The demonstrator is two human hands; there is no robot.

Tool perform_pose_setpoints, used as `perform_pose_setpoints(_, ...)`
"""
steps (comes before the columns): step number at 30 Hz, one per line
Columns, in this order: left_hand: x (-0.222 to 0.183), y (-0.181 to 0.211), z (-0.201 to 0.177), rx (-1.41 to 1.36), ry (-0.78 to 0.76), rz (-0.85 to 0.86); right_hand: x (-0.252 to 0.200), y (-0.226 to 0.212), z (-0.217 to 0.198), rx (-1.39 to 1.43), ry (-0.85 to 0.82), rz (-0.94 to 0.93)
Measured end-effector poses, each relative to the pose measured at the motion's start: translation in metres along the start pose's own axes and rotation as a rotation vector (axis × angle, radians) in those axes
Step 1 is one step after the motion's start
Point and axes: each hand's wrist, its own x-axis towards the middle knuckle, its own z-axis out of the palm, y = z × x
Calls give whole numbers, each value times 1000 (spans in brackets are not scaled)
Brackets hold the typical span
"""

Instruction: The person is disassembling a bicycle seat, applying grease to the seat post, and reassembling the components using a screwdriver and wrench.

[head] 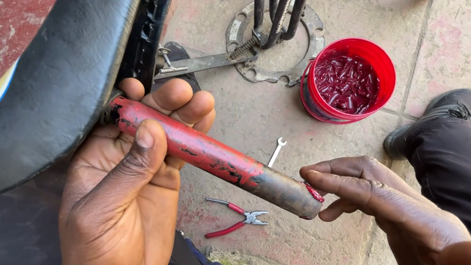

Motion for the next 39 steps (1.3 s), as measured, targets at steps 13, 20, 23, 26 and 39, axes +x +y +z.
perform_pose_setpoints(13,1,-3,3,67,91,-2,2,4,2,-110,-18,-109)
perform_pose_setpoints(20,2,-4,5,78,134,-13,2,-4,14,-131,213,90)
perform_pose_setpoints(23,3,-3,7,93,163,-35,-2,-18,18,-344,125,-101)
perform_pose_setpoints(26,3,-2,6,99,166,-37,-6,-24,25,-418,199,-15)
perform_pose_setpoints(39,4,-1,5,122,162,-38,-17,-19,9,-1492,61,-645)
